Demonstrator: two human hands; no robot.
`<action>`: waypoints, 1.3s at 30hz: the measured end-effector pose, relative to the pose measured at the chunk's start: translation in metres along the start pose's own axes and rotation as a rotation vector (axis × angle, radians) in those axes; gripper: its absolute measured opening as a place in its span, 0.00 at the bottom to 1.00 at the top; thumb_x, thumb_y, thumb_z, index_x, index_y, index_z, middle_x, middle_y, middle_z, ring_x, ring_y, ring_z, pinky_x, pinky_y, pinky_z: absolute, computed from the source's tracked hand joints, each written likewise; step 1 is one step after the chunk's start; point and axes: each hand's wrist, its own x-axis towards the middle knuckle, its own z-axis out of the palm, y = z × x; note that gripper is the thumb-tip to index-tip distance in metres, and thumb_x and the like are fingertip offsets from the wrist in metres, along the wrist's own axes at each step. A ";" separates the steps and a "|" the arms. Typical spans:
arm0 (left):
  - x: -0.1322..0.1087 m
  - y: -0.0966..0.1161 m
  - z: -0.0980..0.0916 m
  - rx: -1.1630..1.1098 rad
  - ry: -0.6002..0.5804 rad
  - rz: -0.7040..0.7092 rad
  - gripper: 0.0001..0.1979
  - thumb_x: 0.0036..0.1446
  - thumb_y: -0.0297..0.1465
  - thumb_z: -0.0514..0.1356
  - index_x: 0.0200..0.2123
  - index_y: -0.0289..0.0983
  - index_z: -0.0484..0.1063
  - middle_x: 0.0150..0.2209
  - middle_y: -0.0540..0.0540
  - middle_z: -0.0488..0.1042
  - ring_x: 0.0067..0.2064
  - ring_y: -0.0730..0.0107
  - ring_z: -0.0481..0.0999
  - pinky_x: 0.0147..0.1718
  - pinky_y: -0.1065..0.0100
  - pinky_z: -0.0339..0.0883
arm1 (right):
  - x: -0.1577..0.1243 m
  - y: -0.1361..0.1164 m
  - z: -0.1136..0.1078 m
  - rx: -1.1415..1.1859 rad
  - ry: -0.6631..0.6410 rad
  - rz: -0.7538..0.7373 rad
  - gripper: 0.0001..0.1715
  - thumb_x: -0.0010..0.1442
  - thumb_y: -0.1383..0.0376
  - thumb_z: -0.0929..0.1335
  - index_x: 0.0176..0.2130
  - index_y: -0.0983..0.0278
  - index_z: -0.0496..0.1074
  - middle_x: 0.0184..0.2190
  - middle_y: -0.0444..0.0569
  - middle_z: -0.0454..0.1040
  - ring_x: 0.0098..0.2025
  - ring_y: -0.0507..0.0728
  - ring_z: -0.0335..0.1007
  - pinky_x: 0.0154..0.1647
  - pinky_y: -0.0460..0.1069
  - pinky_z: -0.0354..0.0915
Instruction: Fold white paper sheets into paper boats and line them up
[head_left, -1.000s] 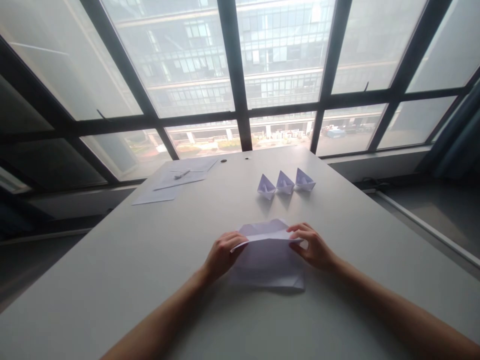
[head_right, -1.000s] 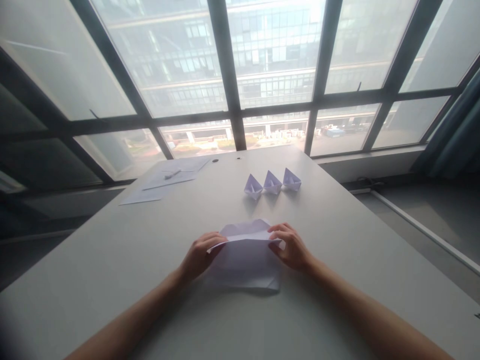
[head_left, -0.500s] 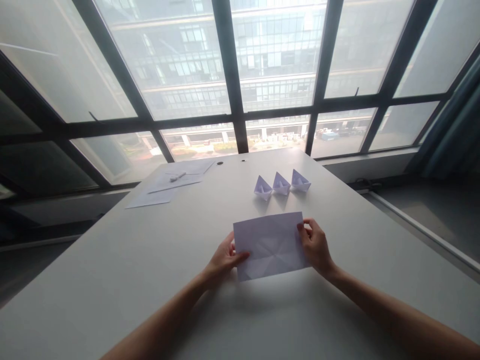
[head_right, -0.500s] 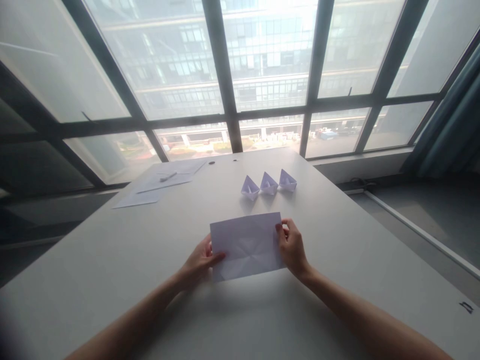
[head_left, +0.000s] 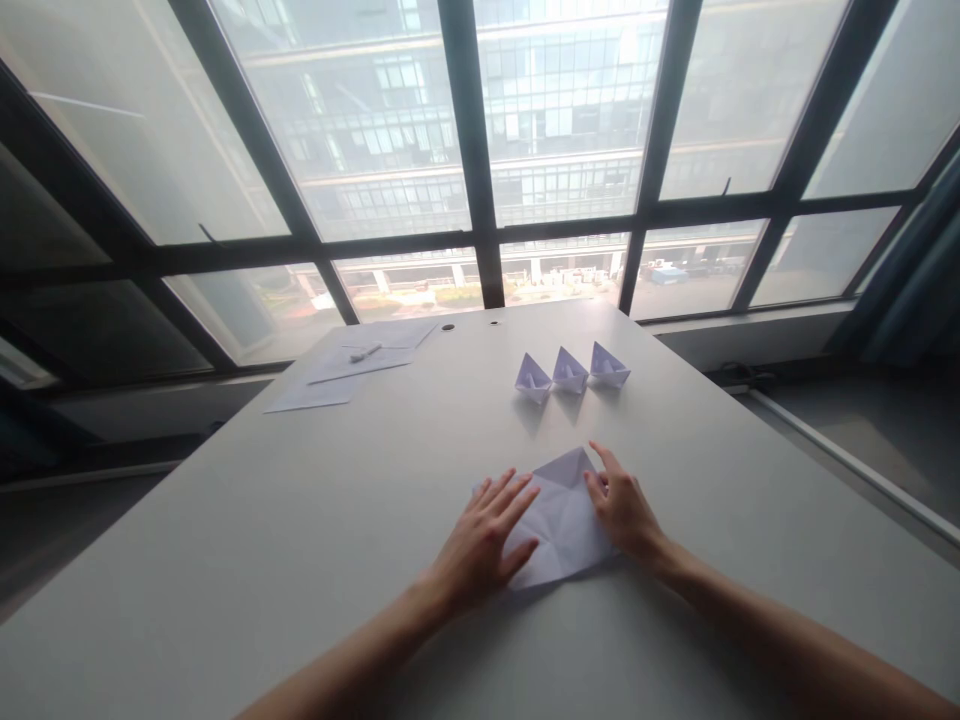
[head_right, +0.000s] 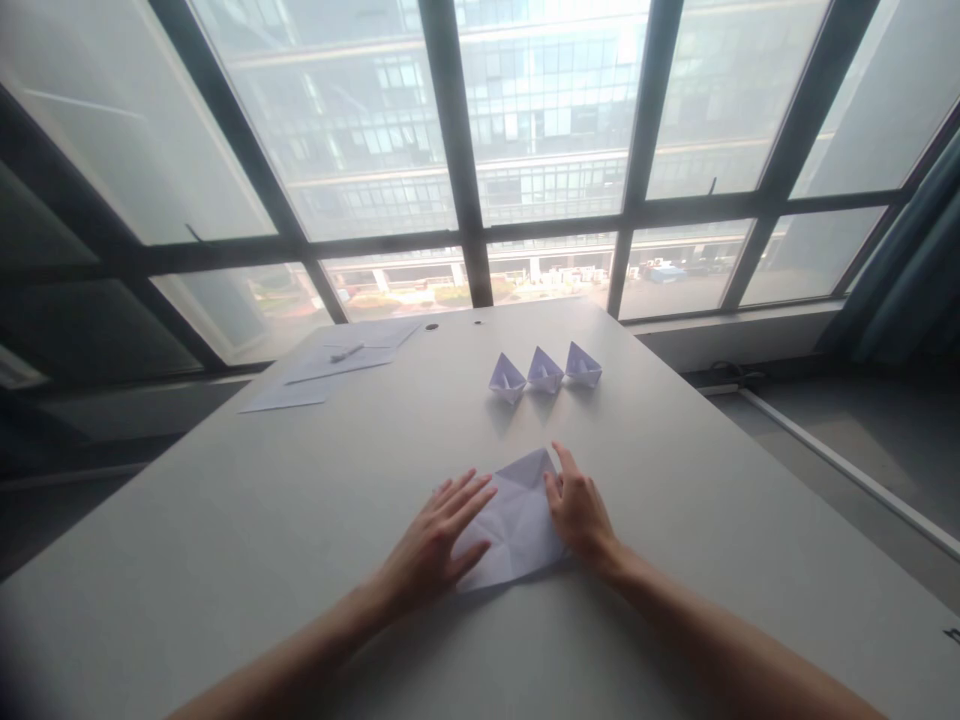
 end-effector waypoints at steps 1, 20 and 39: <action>0.000 0.002 0.002 0.033 -0.087 0.034 0.32 0.66 0.44 0.55 0.69 0.45 0.51 0.70 0.45 0.52 0.71 0.51 0.48 0.67 0.44 0.45 | -0.003 -0.003 -0.001 -0.089 0.008 -0.036 0.30 0.67 0.63 0.59 0.66 0.65 0.56 0.35 0.53 0.78 0.35 0.61 0.75 0.38 0.53 0.67; -0.002 -0.019 0.005 0.155 -0.274 -0.041 0.43 0.64 0.58 0.43 0.72 0.38 0.36 0.72 0.42 0.38 0.72 0.54 0.39 0.68 0.48 0.32 | -0.011 -0.007 0.004 -0.434 -0.471 -0.407 0.48 0.66 0.40 0.55 0.71 0.65 0.44 0.72 0.56 0.40 0.73 0.64 0.33 0.71 0.62 0.33; -0.004 -0.026 0.004 0.137 -0.242 -0.020 0.42 0.65 0.56 0.43 0.72 0.39 0.35 0.72 0.43 0.39 0.72 0.53 0.37 0.68 0.48 0.31 | 0.006 0.016 -0.010 -0.505 -0.431 -0.341 0.49 0.65 0.38 0.54 0.71 0.63 0.45 0.72 0.58 0.40 0.73 0.65 0.34 0.70 0.66 0.31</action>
